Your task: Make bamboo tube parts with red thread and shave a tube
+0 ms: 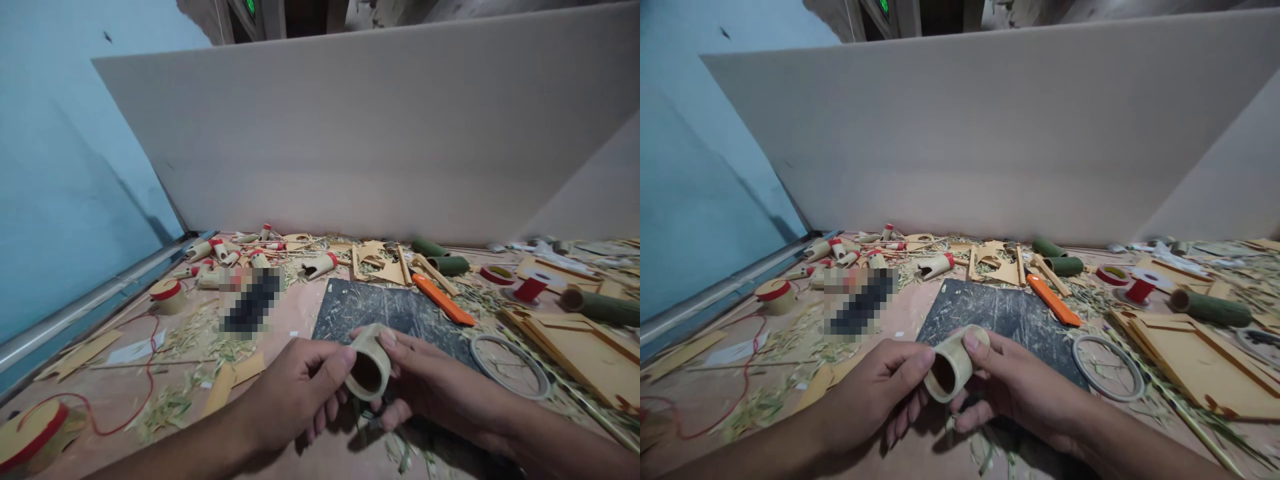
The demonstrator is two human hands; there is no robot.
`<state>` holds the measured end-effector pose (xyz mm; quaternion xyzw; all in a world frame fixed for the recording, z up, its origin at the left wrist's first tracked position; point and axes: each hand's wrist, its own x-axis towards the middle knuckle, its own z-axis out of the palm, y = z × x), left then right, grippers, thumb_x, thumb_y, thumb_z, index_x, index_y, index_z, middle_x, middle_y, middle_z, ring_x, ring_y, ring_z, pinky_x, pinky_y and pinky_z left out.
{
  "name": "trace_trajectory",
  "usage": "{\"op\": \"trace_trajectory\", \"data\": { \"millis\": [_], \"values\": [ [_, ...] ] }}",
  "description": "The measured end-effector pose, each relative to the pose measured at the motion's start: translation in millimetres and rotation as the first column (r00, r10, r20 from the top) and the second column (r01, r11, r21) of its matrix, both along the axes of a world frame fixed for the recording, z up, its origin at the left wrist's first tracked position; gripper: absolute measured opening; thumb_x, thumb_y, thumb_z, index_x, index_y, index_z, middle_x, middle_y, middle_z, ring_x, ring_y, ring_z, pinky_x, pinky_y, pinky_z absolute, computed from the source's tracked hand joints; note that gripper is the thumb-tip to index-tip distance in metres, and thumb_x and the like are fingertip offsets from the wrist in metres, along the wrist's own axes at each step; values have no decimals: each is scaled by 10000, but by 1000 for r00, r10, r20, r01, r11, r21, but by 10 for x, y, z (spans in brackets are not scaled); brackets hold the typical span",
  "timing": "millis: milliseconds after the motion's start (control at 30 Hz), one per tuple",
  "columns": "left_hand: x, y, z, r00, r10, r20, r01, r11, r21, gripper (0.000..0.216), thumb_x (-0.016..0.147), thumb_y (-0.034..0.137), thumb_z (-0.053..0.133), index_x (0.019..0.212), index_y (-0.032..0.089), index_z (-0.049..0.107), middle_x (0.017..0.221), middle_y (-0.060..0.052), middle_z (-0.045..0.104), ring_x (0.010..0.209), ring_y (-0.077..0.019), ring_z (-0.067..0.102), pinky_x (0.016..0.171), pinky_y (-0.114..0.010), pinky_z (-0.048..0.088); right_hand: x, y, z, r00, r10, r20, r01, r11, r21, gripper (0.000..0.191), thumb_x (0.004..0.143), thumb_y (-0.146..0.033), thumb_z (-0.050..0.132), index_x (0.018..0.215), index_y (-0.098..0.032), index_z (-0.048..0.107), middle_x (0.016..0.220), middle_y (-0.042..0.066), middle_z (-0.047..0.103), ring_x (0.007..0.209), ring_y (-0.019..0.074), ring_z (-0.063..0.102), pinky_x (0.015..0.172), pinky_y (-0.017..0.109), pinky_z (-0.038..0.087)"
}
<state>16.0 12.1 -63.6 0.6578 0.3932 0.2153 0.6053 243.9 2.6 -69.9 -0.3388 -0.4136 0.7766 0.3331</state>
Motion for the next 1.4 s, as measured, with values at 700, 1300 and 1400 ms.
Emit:
{"op": "trace_trajectory", "data": {
  "millis": [700, 1300, 1400],
  "values": [
    [-83, 147, -127, 788, 62, -612, 492, 536, 687, 416, 1040, 308, 580, 1451, 245, 613, 1562, -136, 565, 1435, -359, 529, 1170, -603, 440, 258, 364, -2, 585, -549, 596, -239, 586, 774, 328, 844, -427, 828, 890, -223, 576, 884, 14, 649, 791, 212, 583, 697, 329, 445],
    [52, 89, 152, 674, -116, -730, 590, 680, 436, 516, 1018, 413, 646, 1490, 209, 598, 1569, -127, 500, 1502, -342, 428, 1241, -523, 370, 205, 523, -115, 562, -588, 581, -255, 545, 798, 166, 826, -285, 761, 903, -227, 626, 901, 32, 694, 810, 229, 634, 734, 337, 473],
    [51, 88, 159, 668, -125, -734, 596, 681, 426, 529, 1025, 418, 634, 1501, 193, 581, 1579, -139, 477, 1506, -345, 419, 1237, -544, 366, 197, 535, -126, 548, -621, 561, -232, 531, 815, 158, 843, -290, 742, 913, -224, 616, 911, 39, 686, 827, 232, 623, 757, 350, 471]
  ]
}}
